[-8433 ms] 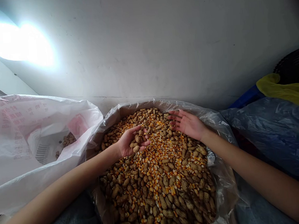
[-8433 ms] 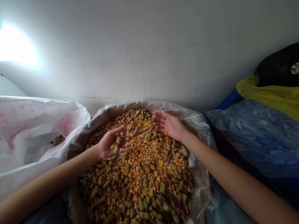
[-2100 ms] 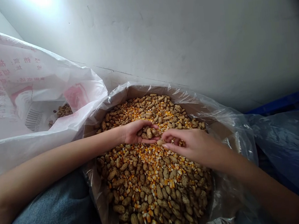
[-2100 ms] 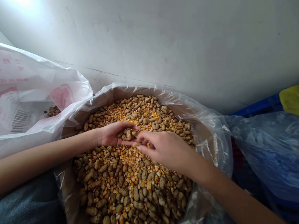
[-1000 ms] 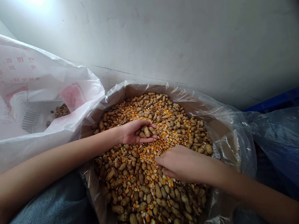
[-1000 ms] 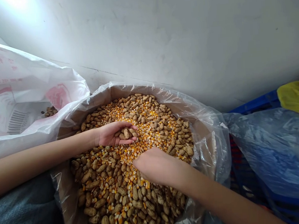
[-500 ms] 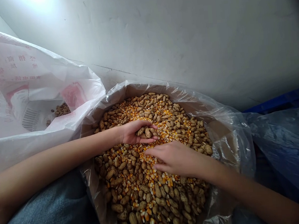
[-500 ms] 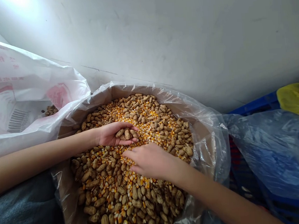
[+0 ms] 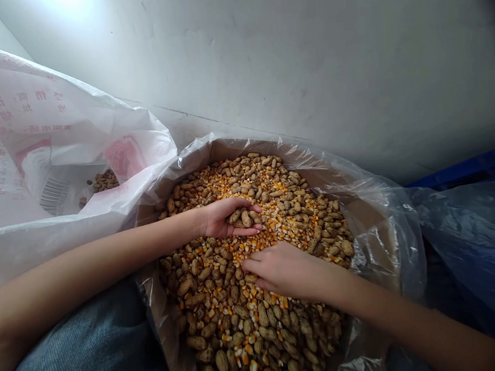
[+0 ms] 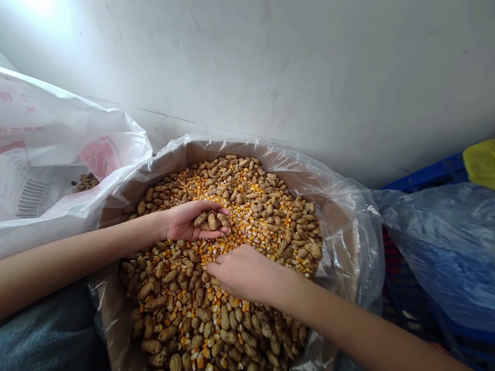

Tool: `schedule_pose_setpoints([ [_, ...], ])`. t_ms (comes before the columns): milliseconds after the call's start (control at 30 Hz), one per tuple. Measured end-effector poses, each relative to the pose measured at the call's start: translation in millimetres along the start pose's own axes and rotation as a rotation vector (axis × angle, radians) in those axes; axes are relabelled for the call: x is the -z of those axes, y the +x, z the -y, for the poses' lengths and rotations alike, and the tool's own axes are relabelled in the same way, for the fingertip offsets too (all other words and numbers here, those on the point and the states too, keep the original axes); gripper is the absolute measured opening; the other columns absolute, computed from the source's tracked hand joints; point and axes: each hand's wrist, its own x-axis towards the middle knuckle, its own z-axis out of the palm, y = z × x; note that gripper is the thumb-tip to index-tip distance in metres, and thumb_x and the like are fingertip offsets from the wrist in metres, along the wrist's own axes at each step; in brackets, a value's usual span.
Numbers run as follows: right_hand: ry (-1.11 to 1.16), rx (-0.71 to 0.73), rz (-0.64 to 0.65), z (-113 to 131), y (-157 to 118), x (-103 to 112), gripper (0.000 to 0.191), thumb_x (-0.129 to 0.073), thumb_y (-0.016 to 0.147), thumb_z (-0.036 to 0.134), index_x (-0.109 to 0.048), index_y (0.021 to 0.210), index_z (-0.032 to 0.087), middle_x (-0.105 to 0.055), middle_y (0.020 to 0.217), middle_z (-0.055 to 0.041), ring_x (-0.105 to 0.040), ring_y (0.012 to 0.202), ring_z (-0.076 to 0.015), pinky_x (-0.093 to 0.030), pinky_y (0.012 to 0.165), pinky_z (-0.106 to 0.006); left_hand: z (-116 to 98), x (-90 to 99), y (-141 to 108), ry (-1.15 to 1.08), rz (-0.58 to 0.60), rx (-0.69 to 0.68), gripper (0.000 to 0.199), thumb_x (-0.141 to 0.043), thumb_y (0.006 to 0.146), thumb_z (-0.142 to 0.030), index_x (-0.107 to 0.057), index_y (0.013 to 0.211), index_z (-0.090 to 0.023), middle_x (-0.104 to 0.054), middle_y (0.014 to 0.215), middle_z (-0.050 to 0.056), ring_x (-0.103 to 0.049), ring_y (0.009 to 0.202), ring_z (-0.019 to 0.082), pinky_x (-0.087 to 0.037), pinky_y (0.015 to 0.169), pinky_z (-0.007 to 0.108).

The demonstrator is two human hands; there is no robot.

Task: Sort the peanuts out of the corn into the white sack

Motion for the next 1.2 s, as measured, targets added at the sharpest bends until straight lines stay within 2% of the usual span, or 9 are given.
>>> schedule_pose_setpoints([
  [100, 0.056, 0.009, -0.036, 0, -2, 4, 0.015, -0.04, 0.078, 0.025, -0.054, 0.081, 0.019, -0.062, 0.075, -0.0016, -0.057, 0.067, -0.0151, -0.038, 0.057, -0.025, 0, -0.4, 0, 0.008, -0.001, -0.005, 0.017, -0.037, 0.077, -0.019, -0.053, 0.081, -0.012, -0.058, 0.067, 0.006, -0.06, 0.07, 0.013, -0.05, 0.061, 0.021],
  [300, 0.273, -0.21, -0.452, -7, -18, 29, 0.026, -0.036, 0.081, 0.031, -0.048, 0.103, 0.023, -0.059, 0.092, -0.0012, -0.055, 0.071, -0.0108, -0.039, 0.065, -0.023, 1, 0.3, 0, 0.018, 0.02, -0.021, 0.014, -0.04, 0.075, -0.017, -0.053, 0.078, -0.011, -0.058, 0.065, 0.005, -0.058, 0.061, 0.011, -0.05, 0.056, 0.02],
  [367, 0.267, -0.233, -0.494, -8, -18, 31, 0.026, -0.037, 0.08, 0.03, -0.048, 0.102, 0.022, -0.058, 0.093, -0.0018, -0.055, 0.07, -0.0108, -0.039, 0.065, -0.023, 1, 0.2, 0, 0.007, 0.027, -0.025, 0.015, -0.039, 0.076, -0.016, -0.053, 0.076, -0.011, -0.058, 0.065, 0.005, -0.058, 0.062, 0.011, -0.05, 0.057, 0.019],
  [500, 0.179, -0.072, -0.296, -4, -11, 17, 0.02, -0.037, 0.081, 0.029, -0.054, 0.088, 0.02, -0.061, 0.082, -0.0009, -0.055, 0.073, -0.0122, -0.038, 0.065, -0.023, 1, -0.4, -1, 0.013, 0.009, -0.006, 0.016, -0.038, 0.077, -0.017, -0.053, 0.078, -0.012, -0.057, 0.063, 0.004, -0.059, 0.062, 0.01, -0.05, 0.057, 0.019],
  [633, 0.039, 0.03, -0.126, 6, 4, -4, 0.016, -0.04, 0.079, 0.028, -0.051, 0.087, 0.019, -0.061, 0.076, -0.0013, -0.056, 0.068, -0.014, -0.035, 0.056, -0.023, 2, 1.5, 1, 0.004, 0.041, 0.004, 0.019, -0.036, 0.078, -0.019, -0.053, 0.079, -0.011, -0.059, 0.066, 0.007, -0.06, 0.069, 0.013, -0.05, 0.057, 0.02],
  [833, 0.004, 0.035, -0.145, 8, 8, -9, 0.018, -0.037, 0.081, 0.027, -0.052, 0.078, 0.018, -0.062, 0.072, -0.0011, -0.056, 0.065, -0.0135, -0.033, 0.052, -0.022, 1, 1.2, 0, -0.007, 0.039, 0.003, 0.019, -0.035, 0.078, -0.018, -0.053, 0.078, -0.011, -0.058, 0.064, 0.006, -0.06, 0.068, 0.013, -0.05, 0.056, 0.02],
  [967, 0.165, -0.003, -0.367, 1, -6, 11, 0.019, -0.039, 0.081, 0.029, -0.054, 0.084, 0.02, -0.062, 0.073, 0.001, -0.055, 0.067, -0.0101, -0.036, 0.061, -0.021, 1, 0.3, -1, 0.0, 0.03, 0.007, 0.017, -0.037, 0.076, -0.016, -0.053, 0.078, -0.011, -0.058, 0.063, 0.006, -0.059, 0.06, 0.011, -0.05, 0.051, 0.019],
  [1100, 0.291, -0.206, -0.661, -9, -15, 25, 0.018, -0.042, 0.08, 0.028, -0.054, 0.09, 0.02, -0.061, 0.077, 0.0013, -0.053, 0.063, -0.0077, -0.038, 0.063, -0.019, 2, 2.6, 3, -0.02, 0.055, -0.018, 0.015, -0.039, 0.076, -0.016, -0.053, 0.074, -0.01, -0.058, 0.061, 0.005, -0.057, 0.056, 0.01, -0.05, 0.052, 0.02],
  [1200, 0.315, -0.311, -0.715, -16, -13, 22, 0.022, -0.043, 0.079, 0.027, -0.052, 0.098, 0.023, -0.06, 0.084, 0.0013, -0.054, 0.066, -0.0093, -0.04, 0.064, -0.02, 3, 3.6, 5, -0.046, 0.076, -0.017, 0.017, -0.038, 0.077, -0.017, -0.052, 0.071, -0.009, -0.058, 0.063, 0.007, -0.058, 0.061, 0.01, -0.05, 0.059, 0.021],
])
